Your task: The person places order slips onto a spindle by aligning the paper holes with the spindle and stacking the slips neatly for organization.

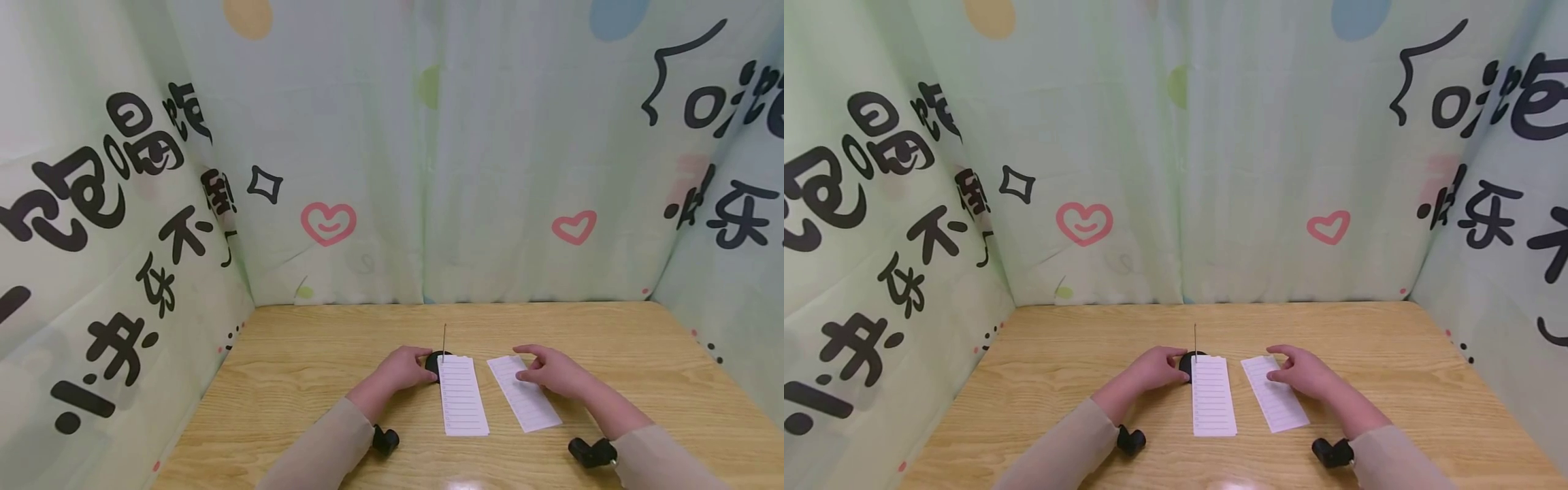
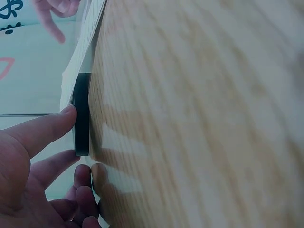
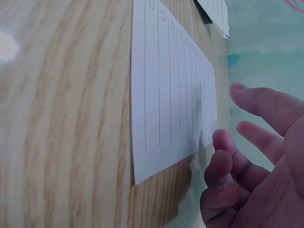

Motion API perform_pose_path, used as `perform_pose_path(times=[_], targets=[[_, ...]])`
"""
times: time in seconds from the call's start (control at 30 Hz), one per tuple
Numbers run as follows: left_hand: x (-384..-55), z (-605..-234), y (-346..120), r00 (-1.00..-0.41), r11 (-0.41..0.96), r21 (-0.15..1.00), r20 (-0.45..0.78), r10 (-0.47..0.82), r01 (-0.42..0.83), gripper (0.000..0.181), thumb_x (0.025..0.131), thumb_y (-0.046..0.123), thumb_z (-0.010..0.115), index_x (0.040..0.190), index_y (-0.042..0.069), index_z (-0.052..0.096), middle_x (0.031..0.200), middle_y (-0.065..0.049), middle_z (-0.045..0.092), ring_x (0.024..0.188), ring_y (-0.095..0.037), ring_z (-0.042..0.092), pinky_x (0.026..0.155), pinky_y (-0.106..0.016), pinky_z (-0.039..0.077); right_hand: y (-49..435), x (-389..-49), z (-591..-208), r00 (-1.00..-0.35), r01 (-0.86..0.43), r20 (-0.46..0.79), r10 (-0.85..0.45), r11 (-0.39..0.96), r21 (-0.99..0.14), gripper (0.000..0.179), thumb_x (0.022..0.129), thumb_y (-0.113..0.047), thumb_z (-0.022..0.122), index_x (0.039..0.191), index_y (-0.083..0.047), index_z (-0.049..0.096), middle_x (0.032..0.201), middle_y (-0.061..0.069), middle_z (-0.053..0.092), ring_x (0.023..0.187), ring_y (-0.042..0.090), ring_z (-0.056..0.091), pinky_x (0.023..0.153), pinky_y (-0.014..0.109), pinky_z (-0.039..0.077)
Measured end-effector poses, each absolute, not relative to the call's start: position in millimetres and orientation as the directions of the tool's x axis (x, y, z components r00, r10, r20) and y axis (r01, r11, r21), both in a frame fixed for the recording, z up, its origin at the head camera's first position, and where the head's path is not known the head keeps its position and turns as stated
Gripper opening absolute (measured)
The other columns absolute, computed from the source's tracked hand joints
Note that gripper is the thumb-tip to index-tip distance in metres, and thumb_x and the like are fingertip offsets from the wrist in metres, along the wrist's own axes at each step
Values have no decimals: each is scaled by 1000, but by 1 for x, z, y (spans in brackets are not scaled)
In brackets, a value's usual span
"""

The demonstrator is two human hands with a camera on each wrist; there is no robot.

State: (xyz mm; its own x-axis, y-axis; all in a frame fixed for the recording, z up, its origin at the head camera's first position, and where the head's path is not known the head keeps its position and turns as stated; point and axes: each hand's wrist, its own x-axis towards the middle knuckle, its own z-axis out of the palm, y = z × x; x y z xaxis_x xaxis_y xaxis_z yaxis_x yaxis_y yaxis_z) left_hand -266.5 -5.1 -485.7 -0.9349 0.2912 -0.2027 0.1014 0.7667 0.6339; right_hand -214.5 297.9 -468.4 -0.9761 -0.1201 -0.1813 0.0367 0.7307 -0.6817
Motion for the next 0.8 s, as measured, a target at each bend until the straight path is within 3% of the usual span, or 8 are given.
perform_pose_path(times=[0.43,0.63,0.8], targets=[[-267,-484,-6,-933,760,643,-207,293,96,58,83,26,81,137,21,62,102,-2,63,89,-19,52,87,-40,48,295,-223,-468,-973,72,-214,-83,777,-625,57,87,-18,75,135,2,54,83,8,51,73,22,46,65,34,37],[-266,-484,-6,-935,760,645,-215,282,81,58,82,26,82,137,21,62,103,-3,64,89,-20,53,89,-42,48,294,-228,-472,-971,62,-226,-82,823,-565,54,85,-20,77,131,0,58,99,15,60,85,27,52,79,45,43],[-266,-483,-6,-936,765,638,-208,285,91,57,82,26,82,136,21,63,101,-2,63,88,-20,53,88,-41,48,293,-230,-470,-971,54,-224,-85,833,-550,51,84,-19,78,127,0,59,99,16,60,87,29,52,83,50,42]])
